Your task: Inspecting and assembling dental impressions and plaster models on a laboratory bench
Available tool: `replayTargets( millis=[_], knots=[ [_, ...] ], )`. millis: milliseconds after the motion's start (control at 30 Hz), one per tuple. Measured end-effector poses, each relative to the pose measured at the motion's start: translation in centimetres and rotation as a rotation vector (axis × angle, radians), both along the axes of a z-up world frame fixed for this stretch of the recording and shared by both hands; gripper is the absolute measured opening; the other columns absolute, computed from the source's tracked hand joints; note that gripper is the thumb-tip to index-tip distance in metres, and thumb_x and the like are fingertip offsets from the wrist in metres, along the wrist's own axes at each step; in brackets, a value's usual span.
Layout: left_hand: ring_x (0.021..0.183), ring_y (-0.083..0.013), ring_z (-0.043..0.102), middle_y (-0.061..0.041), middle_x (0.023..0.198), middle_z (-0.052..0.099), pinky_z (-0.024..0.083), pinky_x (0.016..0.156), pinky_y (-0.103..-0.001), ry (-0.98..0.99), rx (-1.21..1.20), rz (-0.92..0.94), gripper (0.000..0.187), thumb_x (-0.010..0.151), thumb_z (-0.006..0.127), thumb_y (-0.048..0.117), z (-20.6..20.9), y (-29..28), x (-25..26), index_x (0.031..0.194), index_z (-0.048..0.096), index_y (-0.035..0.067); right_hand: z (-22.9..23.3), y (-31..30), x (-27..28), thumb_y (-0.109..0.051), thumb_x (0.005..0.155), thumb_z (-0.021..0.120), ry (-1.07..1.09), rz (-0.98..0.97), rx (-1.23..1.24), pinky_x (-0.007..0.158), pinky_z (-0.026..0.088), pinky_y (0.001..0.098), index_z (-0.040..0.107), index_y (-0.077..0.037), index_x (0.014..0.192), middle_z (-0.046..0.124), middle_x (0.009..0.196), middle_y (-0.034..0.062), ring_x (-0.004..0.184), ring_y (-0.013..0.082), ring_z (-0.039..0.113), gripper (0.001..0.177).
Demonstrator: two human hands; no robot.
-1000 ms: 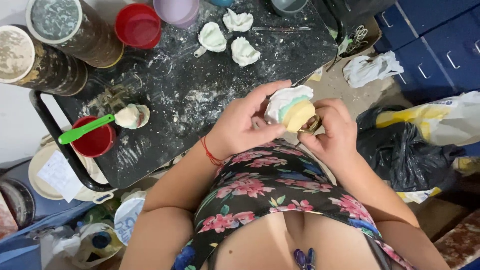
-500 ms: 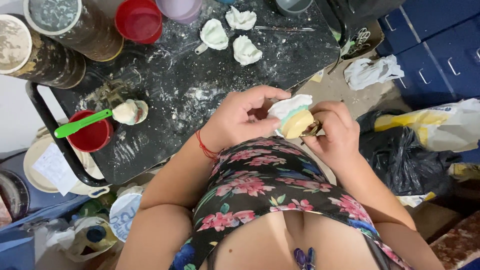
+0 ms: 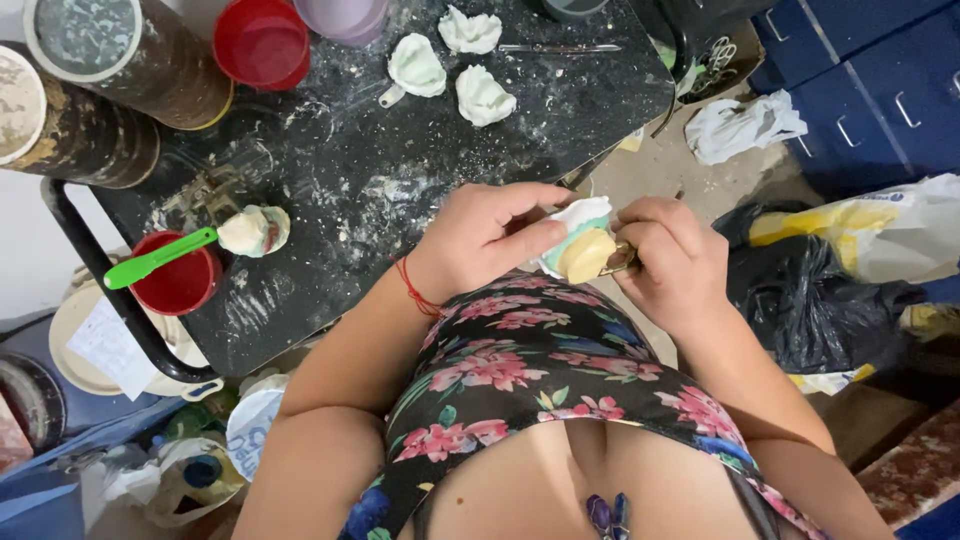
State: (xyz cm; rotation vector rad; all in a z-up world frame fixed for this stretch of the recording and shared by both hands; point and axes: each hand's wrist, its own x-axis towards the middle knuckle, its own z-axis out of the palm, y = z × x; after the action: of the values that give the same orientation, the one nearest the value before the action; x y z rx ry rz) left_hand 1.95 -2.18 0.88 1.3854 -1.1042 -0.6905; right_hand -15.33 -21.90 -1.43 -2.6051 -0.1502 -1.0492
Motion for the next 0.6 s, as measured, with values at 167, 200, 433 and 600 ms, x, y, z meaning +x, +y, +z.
replayTargets(
  millis=[167, 200, 433, 600],
  knots=[
    [0.075, -0.0207, 0.069, -0.015, 0.083, 0.075, 0.058, 0.068, -0.035, 0.030, -0.001, 0.003, 0.030, 0.107, 0.059, 0.025, -0.1, 0.0, -0.1, 0.124, 0.070, 0.002, -0.2, -0.1, -0.3, 0.005, 0.081, 0.074, 0.007, -0.010, -0.023, 0.065, 0.057, 0.0344, 0.067, -0.009, 0.086, 0.070, 0.097, 0.0062, 0.069, 0.0252, 0.068, 0.017],
    [0.075, -0.0216, 0.069, -0.015, 0.083, 0.074, 0.058, 0.070, -0.037, 0.036, -0.003, 0.012, 0.030, 0.108, 0.057, 0.026, -0.2, -0.1, 0.0, 0.123, 0.070, 0.003, -0.2, -0.2, -0.2, 0.004, 0.082, 0.074, 0.009, -0.007, -0.037, 0.065, 0.057, 0.0353, 0.067, -0.010, 0.087, 0.070, 0.097, 0.0063, 0.068, 0.0252, 0.067, 0.016],
    [0.069, -0.0218, 0.066, -0.008, 0.073, 0.070, 0.055, 0.068, -0.038, -0.009, 0.097, -0.028, 0.030, 0.109, 0.049, 0.030, 0.8, -0.7, 0.5, 0.111, 0.072, 0.011, 0.2, 0.0, 0.6, 0.000, 0.082, 0.076, 0.031, 0.030, -0.107, 0.063, 0.057, 0.0381, 0.068, -0.010, 0.086, 0.072, 0.099, 0.0077, 0.068, 0.0279, 0.068, 0.014],
    [0.059, -0.0246, 0.056, -0.010, 0.059, 0.059, 0.050, 0.063, -0.038, 0.001, 0.163, -0.033, 0.039, 0.108, 0.051, 0.032, -1.2, -1.4, 0.7, 0.079, 0.064, 0.009, 0.3, 0.1, 0.7, -0.004, 0.087, 0.074, 0.031, 0.081, -0.100, 0.069, 0.057, 0.0354, 0.070, -0.014, 0.085, 0.072, 0.098, 0.0045, 0.070, 0.0247, 0.067, 0.011]
  ],
)
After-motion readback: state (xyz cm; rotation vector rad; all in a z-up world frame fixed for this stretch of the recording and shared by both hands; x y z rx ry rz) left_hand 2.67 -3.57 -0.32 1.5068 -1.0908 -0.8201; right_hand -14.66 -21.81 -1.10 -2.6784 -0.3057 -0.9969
